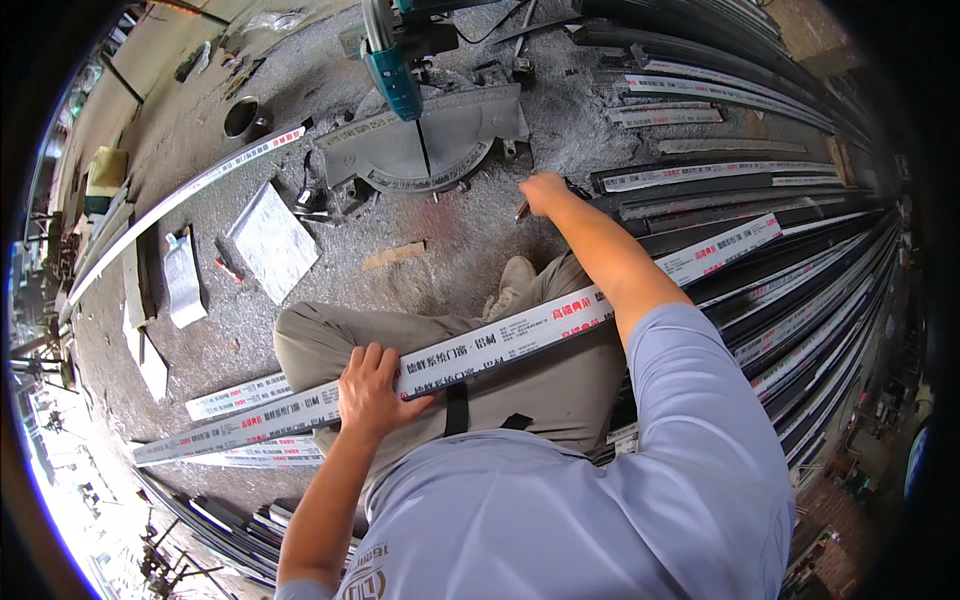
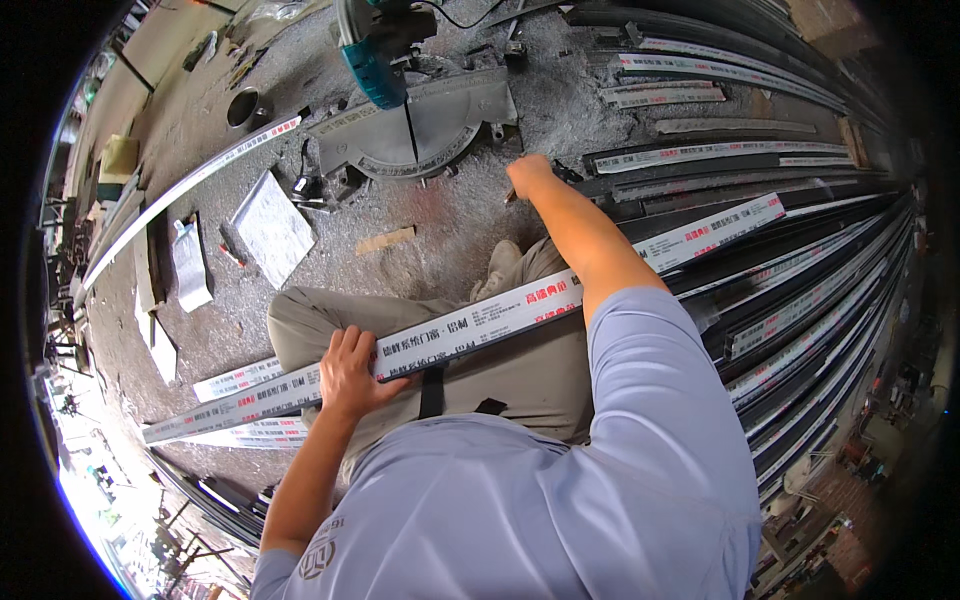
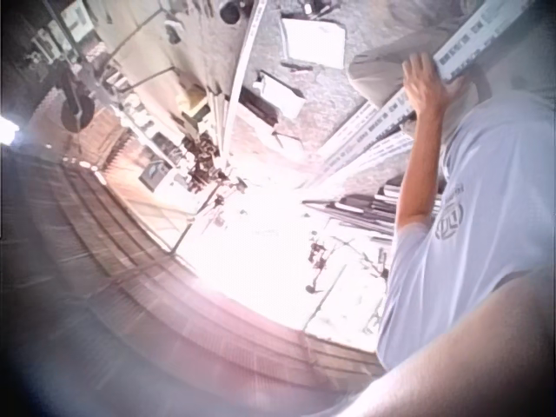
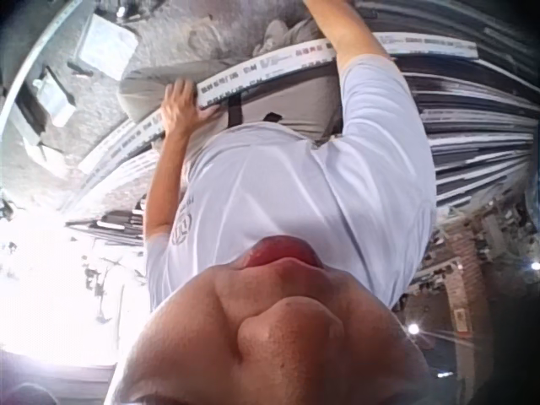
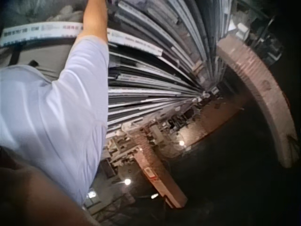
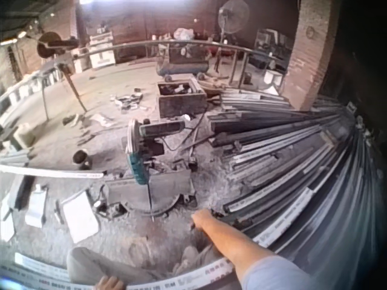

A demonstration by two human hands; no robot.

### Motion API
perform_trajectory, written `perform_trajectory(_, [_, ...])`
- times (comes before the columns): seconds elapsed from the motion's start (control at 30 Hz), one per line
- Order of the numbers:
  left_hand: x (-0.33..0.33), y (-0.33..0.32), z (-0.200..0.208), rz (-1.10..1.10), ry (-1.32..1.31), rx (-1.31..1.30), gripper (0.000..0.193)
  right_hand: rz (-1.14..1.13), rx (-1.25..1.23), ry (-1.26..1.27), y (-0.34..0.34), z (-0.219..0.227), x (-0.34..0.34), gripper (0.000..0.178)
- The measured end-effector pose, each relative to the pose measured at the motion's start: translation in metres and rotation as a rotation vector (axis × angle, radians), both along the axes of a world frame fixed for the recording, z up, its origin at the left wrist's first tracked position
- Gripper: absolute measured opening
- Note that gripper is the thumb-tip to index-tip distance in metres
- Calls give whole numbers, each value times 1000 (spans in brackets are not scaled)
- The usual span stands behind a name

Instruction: The person measures and marks metal profiles with a tape measure and marker, then cuts them using a handheld circular saw. The cut pieces are placed aside on the floor.

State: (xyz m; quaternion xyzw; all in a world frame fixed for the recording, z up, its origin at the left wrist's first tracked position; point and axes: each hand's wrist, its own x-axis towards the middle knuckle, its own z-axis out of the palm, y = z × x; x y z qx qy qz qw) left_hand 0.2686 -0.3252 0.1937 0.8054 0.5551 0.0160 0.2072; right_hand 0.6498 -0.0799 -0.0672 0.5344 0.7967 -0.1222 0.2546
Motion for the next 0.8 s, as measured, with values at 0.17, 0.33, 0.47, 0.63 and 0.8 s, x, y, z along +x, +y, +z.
perform_trajectory(0.17, [1, 5, -3, 11, 6, -12, 59, 180, 80, -51, 3, -28, -1, 15])
perform_trajectory(0.33, [2, 10, -4, 7, 12, -11, 59, 333, 132, 134, 16, -14, 9, 20])
perform_trajectory(0.47, [3, 13, -7, 18, 2, -10, 59, 68, 231, 298, 25, 18, 36, 25])
perform_trajectory(0.63, [3, 16, -8, 20, 4, -6, 60, -135, 129, 182, 5, 13, 61, 38])
perform_trajectory(0.8, [-7, 8, -13, 3, -55, 38, 58, -39, 68, 45, -16, -8, 53, 71])
